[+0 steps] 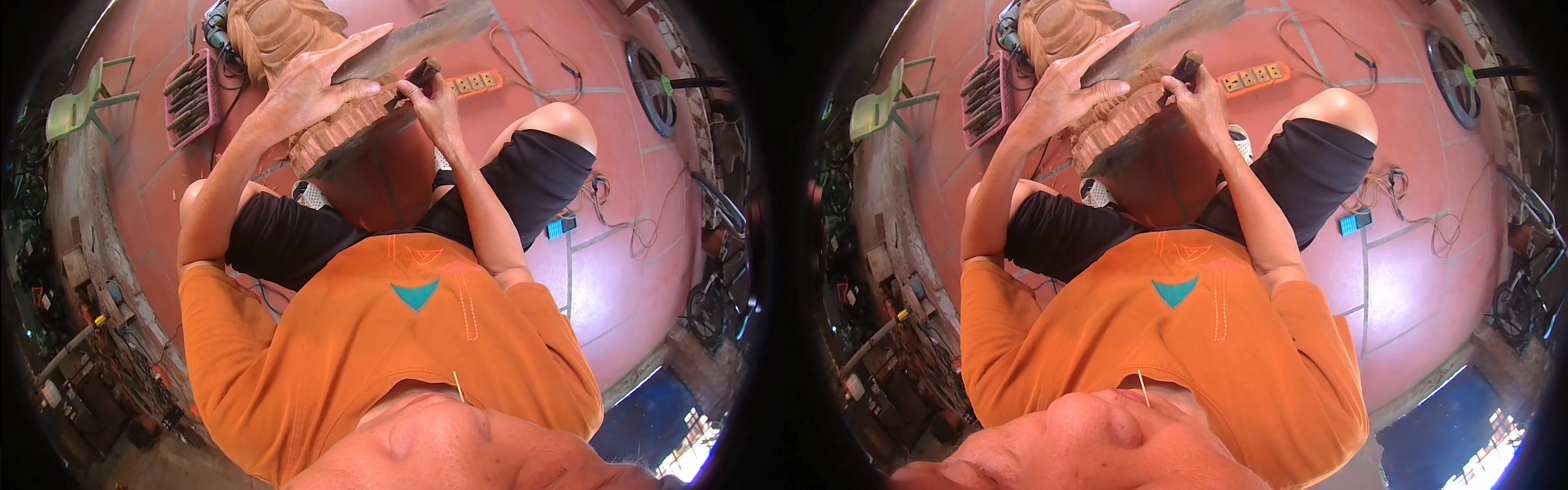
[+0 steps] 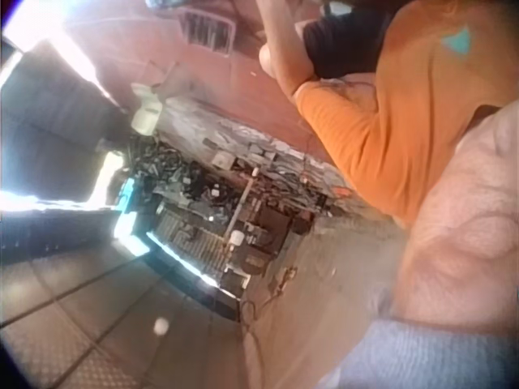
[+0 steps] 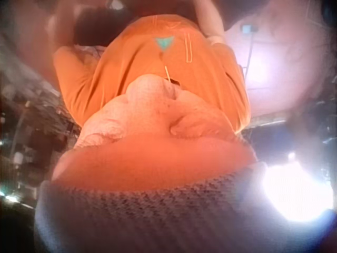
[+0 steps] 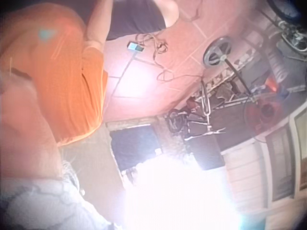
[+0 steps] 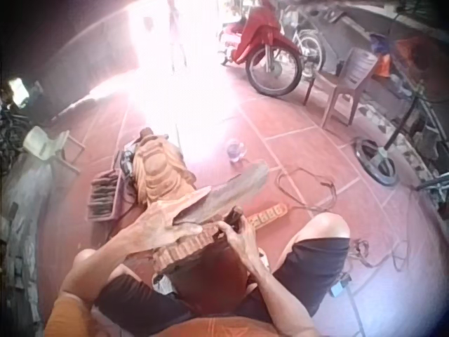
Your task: The person is carving a wooden sculpture using a chisel and mallet. They repeatedly strike the chisel with the mallet to shape the wood, focusing on detailed areas of the sculpture.
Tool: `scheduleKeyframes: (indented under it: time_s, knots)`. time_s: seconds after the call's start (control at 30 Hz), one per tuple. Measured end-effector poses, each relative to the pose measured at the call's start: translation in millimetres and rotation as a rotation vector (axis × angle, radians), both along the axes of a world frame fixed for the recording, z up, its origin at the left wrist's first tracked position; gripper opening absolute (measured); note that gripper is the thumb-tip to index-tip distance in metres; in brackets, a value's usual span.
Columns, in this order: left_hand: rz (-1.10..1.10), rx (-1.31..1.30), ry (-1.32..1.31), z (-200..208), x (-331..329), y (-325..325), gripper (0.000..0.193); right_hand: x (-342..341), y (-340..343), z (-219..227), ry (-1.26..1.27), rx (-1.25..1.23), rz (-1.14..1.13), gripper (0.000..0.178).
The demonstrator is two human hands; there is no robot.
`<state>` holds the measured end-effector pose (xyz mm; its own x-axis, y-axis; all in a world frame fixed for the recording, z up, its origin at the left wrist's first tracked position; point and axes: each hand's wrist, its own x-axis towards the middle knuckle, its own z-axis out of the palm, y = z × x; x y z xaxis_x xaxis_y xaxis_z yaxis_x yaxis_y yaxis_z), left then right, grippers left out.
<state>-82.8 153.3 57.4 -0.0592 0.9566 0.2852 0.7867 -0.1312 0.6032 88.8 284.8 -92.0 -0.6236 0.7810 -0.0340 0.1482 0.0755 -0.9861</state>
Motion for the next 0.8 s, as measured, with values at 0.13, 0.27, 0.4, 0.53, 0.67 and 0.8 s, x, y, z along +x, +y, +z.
scheduleKeyframes:
  time_s: [0.13,0.27,0.4,0.53,0.67,0.8]
  knots:
    - [0.01,0.027,-0.009,3,2,0,0.074,-4,-1,-5,0.038,-0.026,0.01,0.033]
    - [-0.001,0.036,-0.075,4,5,1,0.072,-6,-7,1,0.001,0.039,0.037,0.032]
    - [0.01,-0.067,0.077,3,12,3,0.072,-8,-17,15,0.035,0.21,0.02,0.036]
    - [0.081,-0.438,0.173,29,18,-1,0.072,-7,-18,13,0.035,0.246,0.007,0.035]
    - [-0.003,-0.003,0.082,20,15,-5,0.073,-7,-14,10,0.05,0.21,0.007,0.032]
    - [0.029,-0.198,0.086,26,21,-2,0.073,-7,-13,10,0.049,0.183,0.0,0.032]
